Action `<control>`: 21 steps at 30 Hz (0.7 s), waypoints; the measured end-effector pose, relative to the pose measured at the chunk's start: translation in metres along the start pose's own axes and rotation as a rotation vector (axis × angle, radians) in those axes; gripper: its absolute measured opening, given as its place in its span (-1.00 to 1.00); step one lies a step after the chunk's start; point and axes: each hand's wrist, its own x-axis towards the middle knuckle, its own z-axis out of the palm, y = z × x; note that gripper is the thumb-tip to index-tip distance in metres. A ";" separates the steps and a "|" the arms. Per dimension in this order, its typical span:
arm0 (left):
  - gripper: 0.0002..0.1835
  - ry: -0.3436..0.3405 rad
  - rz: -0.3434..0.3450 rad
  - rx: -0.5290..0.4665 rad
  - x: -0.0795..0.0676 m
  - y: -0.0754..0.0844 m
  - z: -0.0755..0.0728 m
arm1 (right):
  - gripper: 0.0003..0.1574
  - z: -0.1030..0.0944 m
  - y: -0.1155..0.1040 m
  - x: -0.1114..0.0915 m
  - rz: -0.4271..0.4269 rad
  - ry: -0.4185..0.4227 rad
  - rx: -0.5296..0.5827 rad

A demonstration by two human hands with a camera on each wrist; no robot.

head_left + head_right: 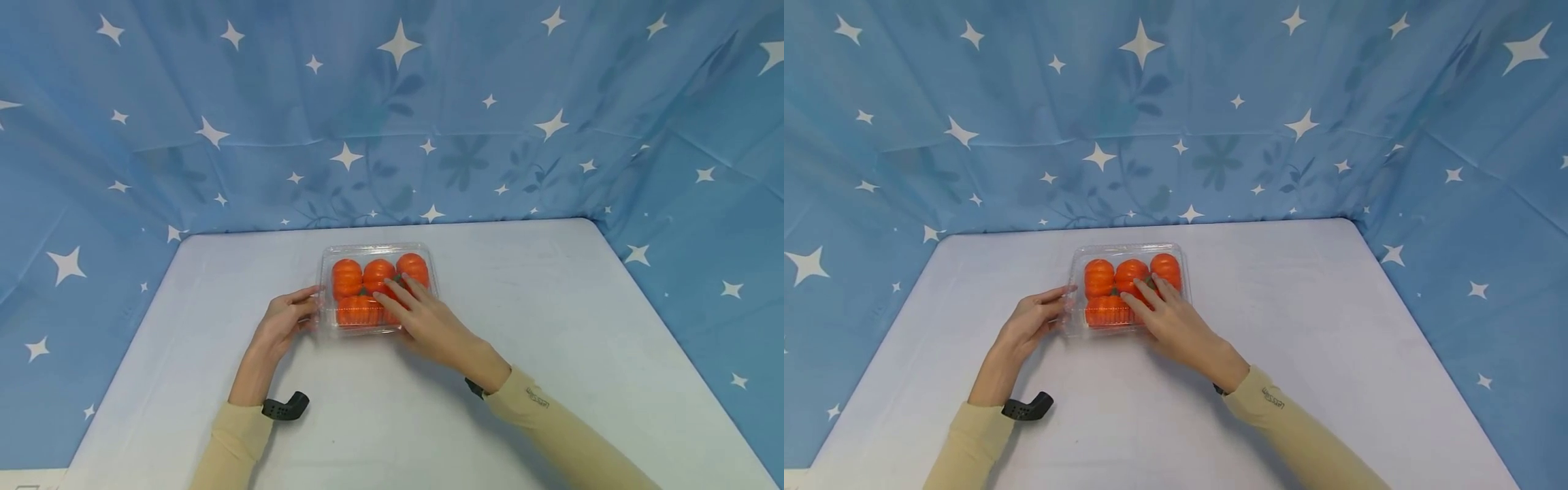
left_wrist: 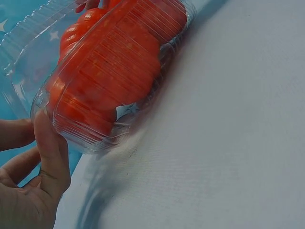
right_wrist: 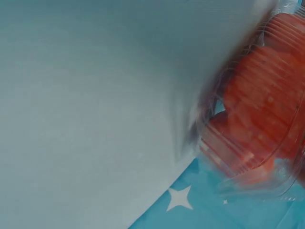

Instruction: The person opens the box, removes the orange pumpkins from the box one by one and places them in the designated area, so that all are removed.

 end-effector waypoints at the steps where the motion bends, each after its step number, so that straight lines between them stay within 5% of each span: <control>1: -0.47 -0.002 0.002 -0.001 0.000 0.000 0.000 | -0.03 -0.001 0.001 -0.002 -0.002 0.007 0.000; 14: -0.47 -0.014 0.004 0.002 0.000 -0.001 -0.001 | -0.06 -0.001 0.019 -0.020 -0.005 0.162 -0.096; 21: -0.48 -0.031 0.017 -0.007 0.001 0.000 -0.002 | -0.13 -0.002 0.029 -0.031 0.125 0.148 -0.153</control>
